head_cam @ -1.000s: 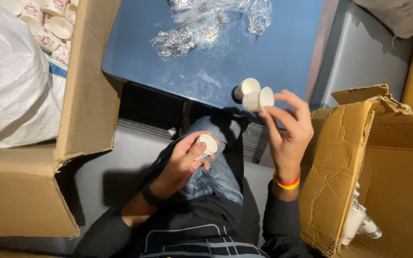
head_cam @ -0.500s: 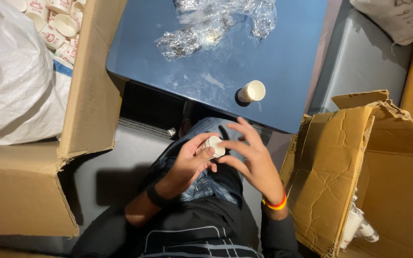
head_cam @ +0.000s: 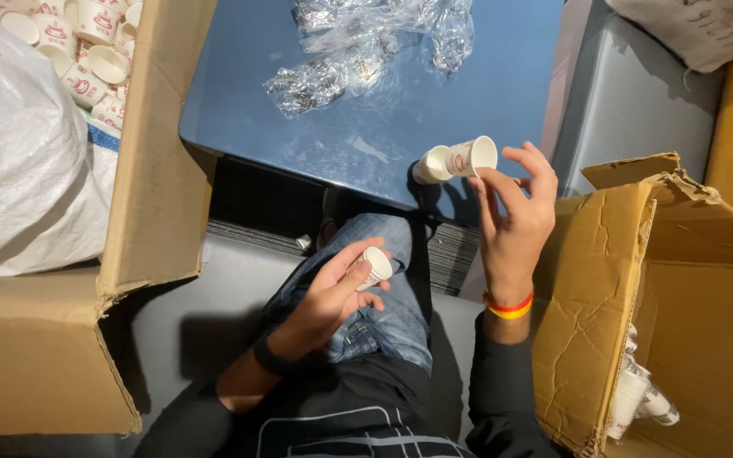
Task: Organizing and stacking small paper cups from a large box onto a table.
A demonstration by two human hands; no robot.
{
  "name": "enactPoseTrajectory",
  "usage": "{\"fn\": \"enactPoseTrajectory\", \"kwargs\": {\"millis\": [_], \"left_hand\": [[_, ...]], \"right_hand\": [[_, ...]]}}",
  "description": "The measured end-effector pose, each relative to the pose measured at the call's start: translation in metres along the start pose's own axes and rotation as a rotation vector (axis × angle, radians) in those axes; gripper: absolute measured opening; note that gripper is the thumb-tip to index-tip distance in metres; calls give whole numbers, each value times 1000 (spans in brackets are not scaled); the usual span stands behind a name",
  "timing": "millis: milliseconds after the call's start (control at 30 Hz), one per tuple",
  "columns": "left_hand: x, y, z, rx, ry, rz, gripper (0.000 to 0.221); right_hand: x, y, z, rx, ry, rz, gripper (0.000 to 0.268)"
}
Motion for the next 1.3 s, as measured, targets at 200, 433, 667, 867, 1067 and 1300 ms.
{"fn": "enactPoseTrajectory", "kwargs": {"millis": [200,433,667,867,1067,1300], "left_hand": [[4,-3,2,44,-9,-12,52],[1,-3,0,6,30,28,52],[6,-1,-3,23,40,-9,58],[-4,-6,0,-7,41,-33,60],[-7,-6,2,23,27,-77,61],[3,-7,1,49,32,-47,57]], "right_hand": [[-5,24,0,171,-28,118,17],[37,16,47,362,36,-212,36],[28,22,57,698,22,-364,14],[-2,14,9,329,239,-365,10],[-7,26,2,125,-19,33,15],[41,16,47,435,-33,-282,42]]}}
Point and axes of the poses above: each hand's wrist, its own z-axis away from the middle knuckle, its own y-axis out of the palm, x = y × z, the point moved 5 cm from there along -z, towards the middle knuckle, and after that the axes turned 7 degrees about y, right-handed, at the moved point
